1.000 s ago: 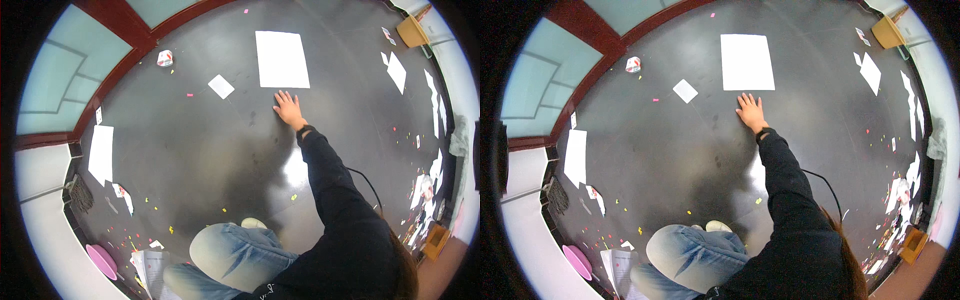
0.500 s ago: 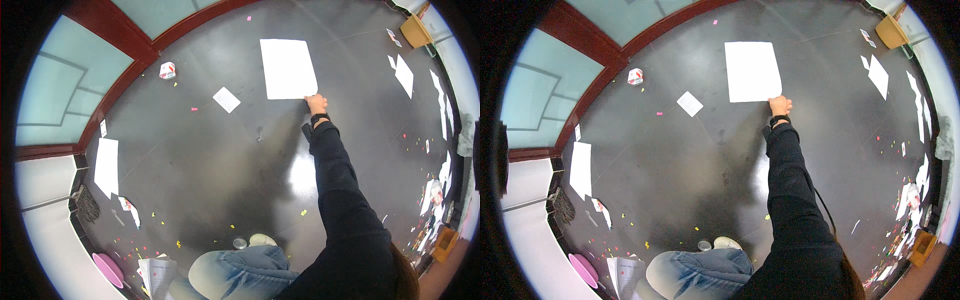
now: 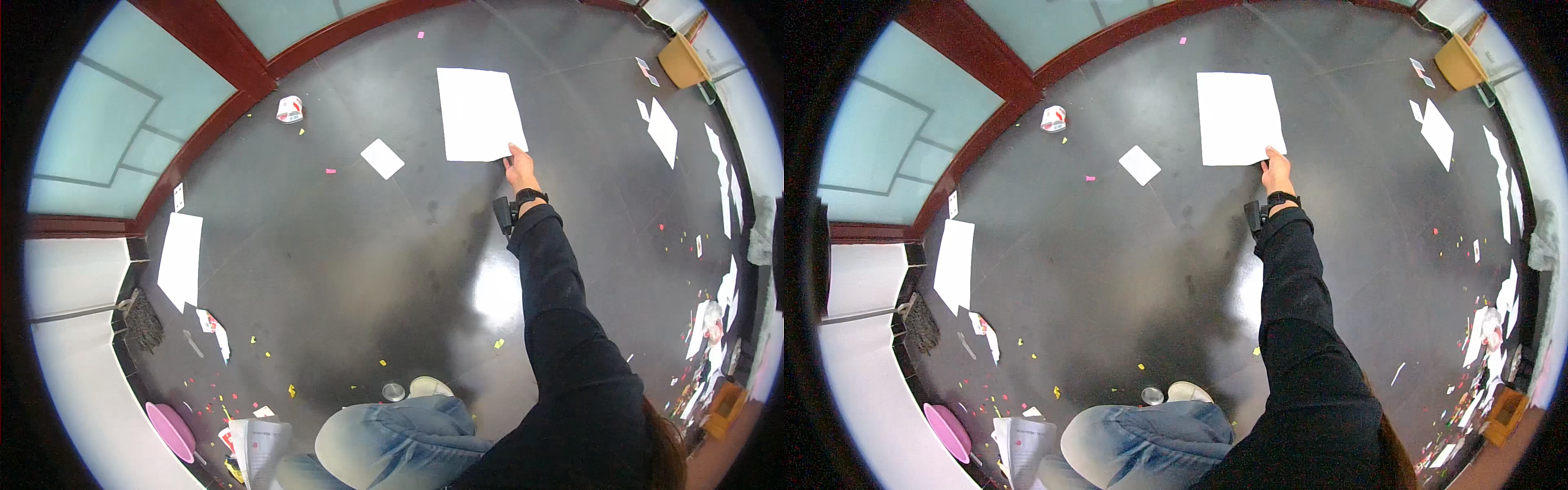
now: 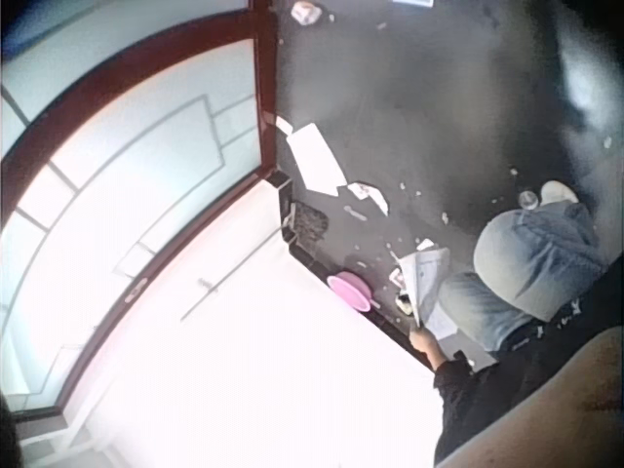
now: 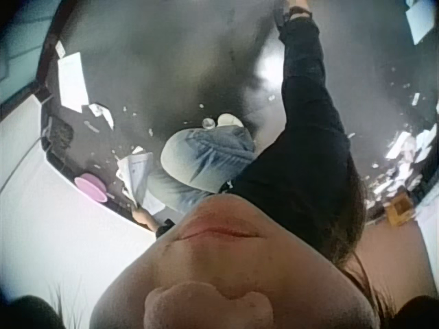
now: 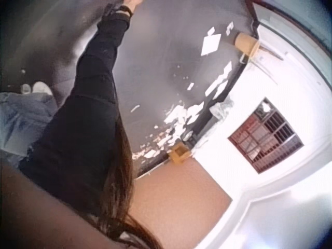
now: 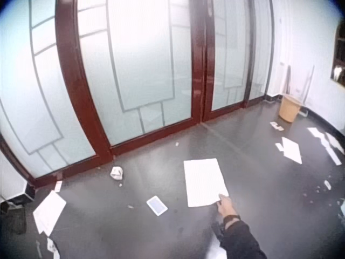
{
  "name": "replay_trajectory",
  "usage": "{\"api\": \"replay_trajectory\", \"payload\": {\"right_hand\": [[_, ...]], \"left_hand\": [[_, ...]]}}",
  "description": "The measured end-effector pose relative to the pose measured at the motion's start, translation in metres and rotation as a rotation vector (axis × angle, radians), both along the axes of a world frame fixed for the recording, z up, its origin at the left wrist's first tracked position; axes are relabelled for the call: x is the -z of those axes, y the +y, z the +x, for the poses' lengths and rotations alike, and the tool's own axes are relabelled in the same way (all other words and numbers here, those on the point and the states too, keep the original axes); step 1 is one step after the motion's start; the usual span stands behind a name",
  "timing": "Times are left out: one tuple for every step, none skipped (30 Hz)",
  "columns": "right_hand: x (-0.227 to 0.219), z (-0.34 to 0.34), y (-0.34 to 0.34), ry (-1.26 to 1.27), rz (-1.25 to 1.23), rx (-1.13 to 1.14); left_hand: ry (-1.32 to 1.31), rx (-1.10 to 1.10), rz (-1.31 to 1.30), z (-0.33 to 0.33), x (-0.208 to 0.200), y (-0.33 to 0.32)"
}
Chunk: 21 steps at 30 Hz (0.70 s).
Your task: Picking up papers and organizing them into a folder on a shelf.
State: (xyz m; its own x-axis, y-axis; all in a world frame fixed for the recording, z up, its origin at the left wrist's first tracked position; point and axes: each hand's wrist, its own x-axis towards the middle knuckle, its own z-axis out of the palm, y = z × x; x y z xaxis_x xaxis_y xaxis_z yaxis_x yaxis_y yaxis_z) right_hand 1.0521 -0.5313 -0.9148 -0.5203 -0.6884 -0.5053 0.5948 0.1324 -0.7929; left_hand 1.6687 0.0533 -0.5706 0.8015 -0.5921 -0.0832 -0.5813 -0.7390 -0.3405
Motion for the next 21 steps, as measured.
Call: {"api": "replay_trajectory", "payload": {"right_hand": [[-0.008, 0.003, -0.002, 0.026, -0.032, 0.012], [-0.021, 0.005, -0.006, 0.037, -0.091, 0.001], [-0.039, 0.01, -0.004, 0.036, -0.091, -0.003], [-0.058, 0.014, -0.002, 0.215, -0.166, -0.137], [-0.086, 0.018, 0.002, 0.398, -0.242, -0.273], [-0.121, 0.024, 0.015, 0.649, -0.169, -0.319], [-0.153, 0.013, 0.034, 0.888, -0.207, -0.341], [-0.177, 0.019, 0.05, 1.218, -0.176, -0.341], [-0.189, 0.02, 0.068, 1.553, -0.124, -0.33], [-0.193, 0.021, 0.087, 1.556, -0.118, -0.326], [-0.2, 0.02, 0.108, 1.924, -0.205, -0.464], [-0.206, 0.018, 0.131, 2.29, -0.286, -0.621], [-0.207, 0.018, 0.154, 2.277, -0.319, -0.731], [-0.205, 0.012, 0.176, 2.263, -0.254, -0.695], [-0.202, 0.003, 0.197, 2.247, -0.19, -0.659], [-0.201, -0.001, 0.218, 2.252, -0.171, -0.656], [-0.202, -0.005, 0.24, 2.223, -0.024, -0.679], [-0.204, -0.008, 0.259, 2.187, 0.121, -0.701], [-0.209, -0.013, 0.277, 2.191, 0.141, -0.699], [-0.215, -0.014, 0.291, 2.144, 0.136, -0.7], [-0.221, -0.016, 0.305, 2.098, 0.13, -0.701]], "left_hand": [[0.011, -0.072, 0.034, 0.003, -0.001, 0.001], [0.011, -0.074, 0.03, 0.002, -0.002, 0.002], [-0.003, -0.109, 0.052, 0.0, -0.005, 0.002], [-0.017, -0.143, 0.074, 0.0, -0.007, 0.003], [-0.012, -0.146, 0.073, 0.003, -0.007, 0.01], [-0.03, -0.107, 0.004, 0.01, -0.005, 0.019], [-0.026, -0.046, -0.065, 0.016, 0.004, 0.017], [-0.023, -0.094, -0.135, 0.012, 0.001, 0.017], [-0.019, -0.089, -0.134, 0.015, 0.001, 0.021], [-0.037, -0.061, -0.122, 0.019, 0.004, 0.026], [-0.048, -0.027, -0.113, 0.024, 0.011, 0.032], [-0.097, 0.032, -0.117, 0.03, 0.021, 0.038], [-0.102, 0.066, -0.114, 0.044, 0.031, 0.049], [-0.098, 0.084, -0.085, 0.047, 0.036, 0.049], [-0.096, 0.101, -0.057, 0.05, 0.04, 0.049], [-0.111, 0.206, -0.101, 0.051, 0.042, 0.045], [-0.104, 0.219, -0.1, 0.05, 0.041, 0.045], [-0.075, 0.205, -0.151, 0.048, 0.041, 0.045], [-0.041, 0.193, -0.2, 0.043, 0.039, 0.039], [-0.065, 0.165, -0.166, 0.043, 0.037, 0.04], [-0.06, 0.169, -0.168, 0.046, 0.036, 0.045]]}}
